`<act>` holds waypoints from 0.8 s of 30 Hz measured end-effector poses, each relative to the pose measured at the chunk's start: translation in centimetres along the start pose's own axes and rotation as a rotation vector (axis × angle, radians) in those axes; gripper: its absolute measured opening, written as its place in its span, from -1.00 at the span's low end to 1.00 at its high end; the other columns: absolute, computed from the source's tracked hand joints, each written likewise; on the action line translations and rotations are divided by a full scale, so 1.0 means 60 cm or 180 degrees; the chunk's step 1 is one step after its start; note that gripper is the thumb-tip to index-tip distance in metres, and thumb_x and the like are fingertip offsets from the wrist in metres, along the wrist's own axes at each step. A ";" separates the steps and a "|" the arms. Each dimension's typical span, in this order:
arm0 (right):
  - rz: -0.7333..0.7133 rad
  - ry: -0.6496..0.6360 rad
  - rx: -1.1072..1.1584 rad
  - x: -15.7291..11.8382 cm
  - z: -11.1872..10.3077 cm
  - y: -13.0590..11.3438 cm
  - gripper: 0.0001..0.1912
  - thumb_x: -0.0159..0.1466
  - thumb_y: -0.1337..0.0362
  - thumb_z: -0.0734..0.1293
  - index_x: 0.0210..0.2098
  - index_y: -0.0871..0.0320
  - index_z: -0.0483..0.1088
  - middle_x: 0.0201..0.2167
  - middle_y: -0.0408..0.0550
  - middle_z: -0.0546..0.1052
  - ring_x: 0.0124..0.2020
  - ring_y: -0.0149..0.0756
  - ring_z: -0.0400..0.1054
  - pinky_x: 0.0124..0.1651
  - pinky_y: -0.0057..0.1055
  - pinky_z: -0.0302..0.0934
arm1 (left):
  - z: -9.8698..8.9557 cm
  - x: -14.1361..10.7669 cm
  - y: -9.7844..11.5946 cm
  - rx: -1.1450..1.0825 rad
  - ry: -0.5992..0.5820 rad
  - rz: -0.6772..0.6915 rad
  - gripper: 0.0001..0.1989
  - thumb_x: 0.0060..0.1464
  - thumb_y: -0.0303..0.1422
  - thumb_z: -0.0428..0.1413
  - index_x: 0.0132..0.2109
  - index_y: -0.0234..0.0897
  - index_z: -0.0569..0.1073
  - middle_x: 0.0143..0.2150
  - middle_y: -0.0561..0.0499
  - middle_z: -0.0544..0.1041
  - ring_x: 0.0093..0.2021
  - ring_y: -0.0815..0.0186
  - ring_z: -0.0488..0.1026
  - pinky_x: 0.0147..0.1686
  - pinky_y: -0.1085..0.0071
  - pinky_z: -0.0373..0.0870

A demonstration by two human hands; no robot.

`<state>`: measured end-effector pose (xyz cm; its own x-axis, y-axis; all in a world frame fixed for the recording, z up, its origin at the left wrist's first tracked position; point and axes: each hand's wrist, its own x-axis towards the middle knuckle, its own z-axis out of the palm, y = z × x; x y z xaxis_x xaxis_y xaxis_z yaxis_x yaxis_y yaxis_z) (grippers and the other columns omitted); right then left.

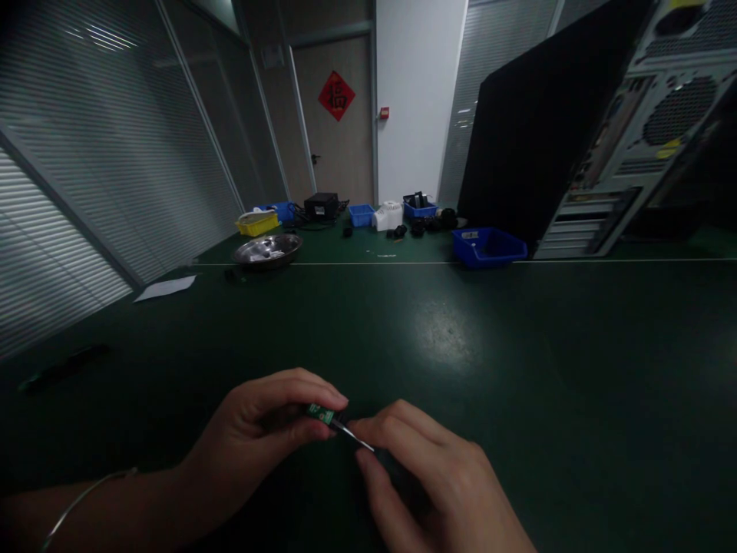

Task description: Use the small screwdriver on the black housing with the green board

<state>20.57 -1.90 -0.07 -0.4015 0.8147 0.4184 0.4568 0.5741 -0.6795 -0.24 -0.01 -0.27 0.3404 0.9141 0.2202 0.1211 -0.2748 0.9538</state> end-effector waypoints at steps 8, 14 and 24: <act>-0.0018 0.0210 -0.0196 0.009 0.007 -0.008 -0.83 0.30 0.17 0.34 -0.22 0.03 0.57 -0.44 -0.07 0.59 -0.42 -0.26 0.54 -0.42 -0.51 0.46 | 0.003 -0.001 0.003 0.0264 -0.0074 0.0192 -0.86 0.11 -0.48 0.22 -0.17 -0.25 0.62 -0.23 -0.06 0.63 -0.19 0.23 0.55 -0.14 0.33 0.45; -0.0005 -0.0287 0.0103 -0.003 0.001 0.005 -0.78 0.30 0.41 0.29 -0.15 0.04 0.52 -0.33 -0.09 0.60 -0.33 -0.32 0.54 -0.30 -0.54 0.45 | 0.006 -0.004 0.000 -0.0330 -0.0147 -0.0301 -0.87 0.08 -0.46 0.24 -0.19 -0.24 0.64 -0.28 -0.02 0.59 -0.32 0.32 0.51 -0.29 0.41 0.45; 0.0082 -0.0380 0.0298 -0.005 -0.001 0.007 -0.76 0.30 0.43 0.27 -0.12 0.04 0.49 -0.24 -0.09 0.61 -0.25 -0.31 0.55 -0.21 -0.53 0.45 | 0.009 0.003 0.000 -0.1213 -0.0190 -0.0789 -0.90 0.06 -0.41 0.27 -0.24 -0.30 0.63 -0.36 0.02 0.59 -0.41 0.38 0.49 -0.31 0.44 0.43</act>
<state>20.91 -1.89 -0.45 -0.4846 0.8104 0.3292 0.3945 0.5384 -0.7446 0.34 0.00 -0.32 0.3990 0.9166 -0.0256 -0.1422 0.0895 0.9858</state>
